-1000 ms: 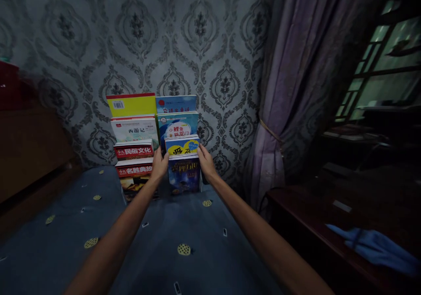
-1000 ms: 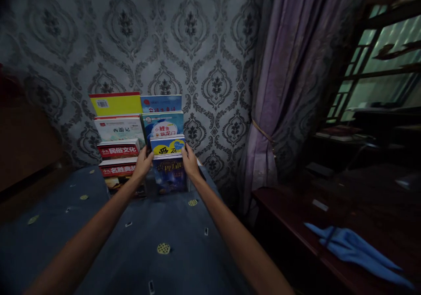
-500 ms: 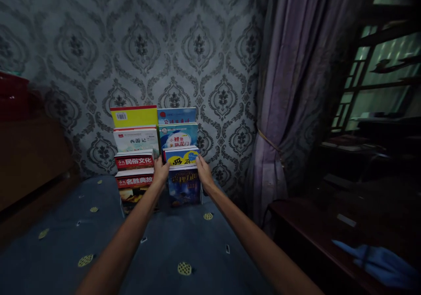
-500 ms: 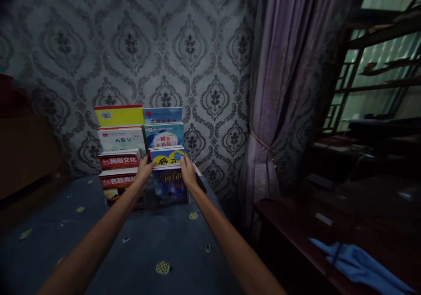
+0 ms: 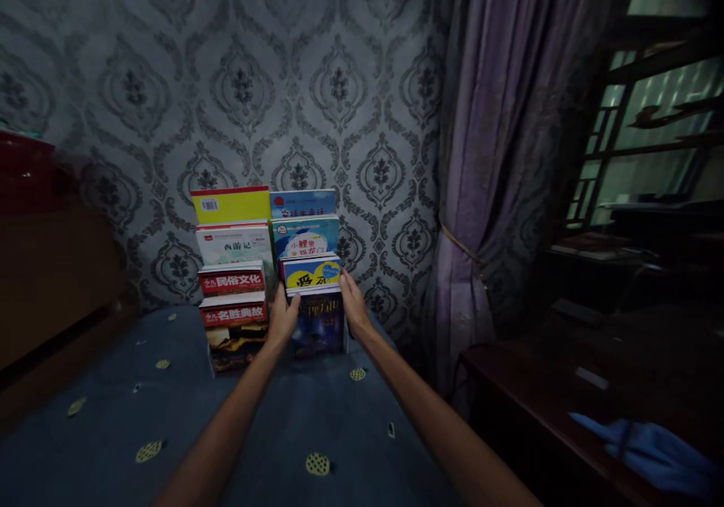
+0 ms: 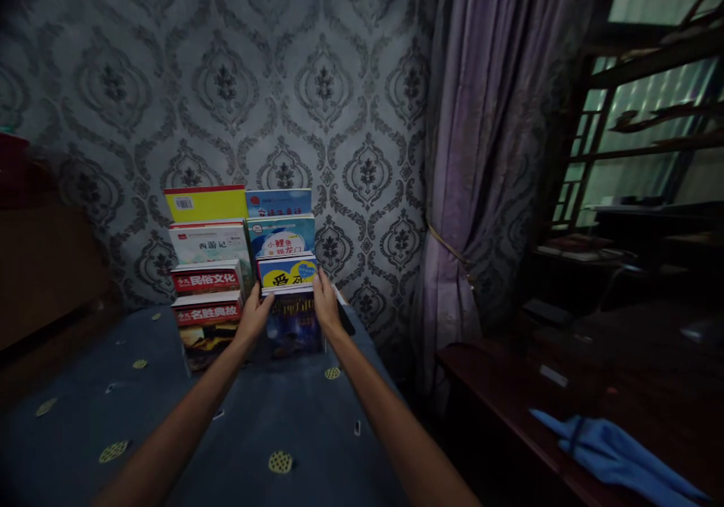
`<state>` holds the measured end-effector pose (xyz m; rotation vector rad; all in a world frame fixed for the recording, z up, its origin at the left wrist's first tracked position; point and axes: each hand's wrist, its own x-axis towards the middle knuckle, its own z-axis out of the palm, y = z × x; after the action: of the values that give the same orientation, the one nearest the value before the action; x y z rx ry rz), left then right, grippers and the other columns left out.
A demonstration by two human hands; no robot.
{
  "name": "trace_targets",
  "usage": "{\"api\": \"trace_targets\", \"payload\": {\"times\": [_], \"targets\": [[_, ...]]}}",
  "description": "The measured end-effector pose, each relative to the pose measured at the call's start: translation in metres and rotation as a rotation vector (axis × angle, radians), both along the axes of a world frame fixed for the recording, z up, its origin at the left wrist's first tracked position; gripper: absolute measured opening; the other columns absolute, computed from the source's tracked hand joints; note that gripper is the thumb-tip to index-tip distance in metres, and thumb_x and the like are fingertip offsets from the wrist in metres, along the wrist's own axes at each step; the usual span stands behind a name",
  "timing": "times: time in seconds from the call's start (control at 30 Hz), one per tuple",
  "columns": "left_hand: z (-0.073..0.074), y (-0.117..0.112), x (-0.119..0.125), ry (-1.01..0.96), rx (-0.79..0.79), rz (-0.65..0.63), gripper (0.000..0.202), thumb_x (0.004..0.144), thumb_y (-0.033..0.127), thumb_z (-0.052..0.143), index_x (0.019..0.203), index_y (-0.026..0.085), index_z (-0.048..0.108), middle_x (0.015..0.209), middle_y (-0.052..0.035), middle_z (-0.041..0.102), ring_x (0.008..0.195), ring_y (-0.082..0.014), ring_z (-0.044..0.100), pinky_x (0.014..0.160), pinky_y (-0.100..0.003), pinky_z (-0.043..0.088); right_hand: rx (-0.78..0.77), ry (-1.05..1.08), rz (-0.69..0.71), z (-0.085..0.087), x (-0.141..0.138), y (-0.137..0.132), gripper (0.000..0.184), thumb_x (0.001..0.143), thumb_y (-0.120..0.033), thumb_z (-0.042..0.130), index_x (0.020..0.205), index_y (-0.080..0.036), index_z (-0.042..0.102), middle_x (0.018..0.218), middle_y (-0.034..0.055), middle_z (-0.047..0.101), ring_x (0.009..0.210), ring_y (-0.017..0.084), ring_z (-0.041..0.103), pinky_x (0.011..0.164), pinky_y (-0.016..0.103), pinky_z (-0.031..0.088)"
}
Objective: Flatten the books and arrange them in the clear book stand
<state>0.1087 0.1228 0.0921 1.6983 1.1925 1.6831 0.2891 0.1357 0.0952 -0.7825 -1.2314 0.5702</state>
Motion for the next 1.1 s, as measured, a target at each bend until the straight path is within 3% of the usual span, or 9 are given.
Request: {"api": "trace_targets", "payload": {"times": [0.17,0.33,0.6,0.77,0.9,1.1], "targets": [[0.005,-0.007,0.004,-0.028,0.007,0.008,0.048,0.089,0.033,0.057,0.134,0.017,0.053,0.134,-0.0117,0.062,0.128,-0.0265,0.054,0.112,-0.040,0.038,-0.019,0.019,-0.007,0.002,-0.007,-0.001,0.062,0.088,-0.063,0.052,0.135,-0.023,0.060,0.141,0.0063,0.059,0.133,0.026,0.052,0.116,0.046,0.035],[-0.002,-0.003,0.001,-0.065,0.006,-0.049,0.053,0.089,0.036,0.057,0.138,0.017,0.051,0.139,-0.0125,0.059,0.131,-0.0274,0.052,0.113,-0.042,0.037,-0.040,0.028,-0.061,0.000,-0.013,-0.002,0.067,0.087,-0.065,0.050,0.137,-0.020,0.058,0.145,0.0082,0.055,0.137,0.027,0.048,0.117,0.048,0.032],[-0.005,-0.003,-0.005,-0.055,-0.009,-0.105,0.058,0.091,0.040,0.056,0.144,0.019,0.046,0.145,-0.0107,0.054,0.138,-0.0267,0.045,0.117,-0.041,0.033,-0.107,-0.047,-0.079,0.010,-0.011,-0.008,0.067,0.089,-0.065,0.046,0.136,-0.021,0.058,0.144,0.0085,0.056,0.135,0.027,0.049,0.116,0.045,0.033],[-0.024,-0.017,-0.003,-0.047,-0.039,-0.058,0.064,0.092,0.037,0.053,0.150,0.017,0.037,0.157,-0.0106,0.038,0.148,-0.0252,0.030,0.122,-0.040,0.022,-0.129,-0.051,-0.183,-0.011,-0.020,-0.024,0.070,0.090,-0.064,0.043,0.141,-0.017,0.052,0.151,0.0116,0.048,0.143,0.027,0.038,0.119,0.047,0.026],[-0.038,-0.024,0.003,-0.038,0.005,-0.079,0.066,0.092,0.033,0.050,0.153,0.018,0.031,0.157,-0.0094,0.037,0.148,-0.0247,0.028,0.122,-0.043,0.021,-0.146,-0.059,-0.217,-0.035,-0.025,-0.033,0.068,0.091,-0.062,0.041,0.142,-0.018,0.050,0.151,0.0116,0.048,0.143,0.026,0.038,0.119,0.046,0.026],[-0.040,-0.024,0.006,-0.030,0.001,-0.049,0.068,0.089,0.027,0.049,0.153,0.015,0.029,0.160,-0.0109,0.033,0.149,-0.0242,0.027,0.122,-0.042,0.021,-0.131,-0.082,-0.261,-0.044,-0.029,-0.030,0.069,0.091,-0.058,0.041,0.145,-0.015,0.045,0.153,0.0138,0.043,0.144,0.026,0.037,0.119,0.045,0.026]]}}
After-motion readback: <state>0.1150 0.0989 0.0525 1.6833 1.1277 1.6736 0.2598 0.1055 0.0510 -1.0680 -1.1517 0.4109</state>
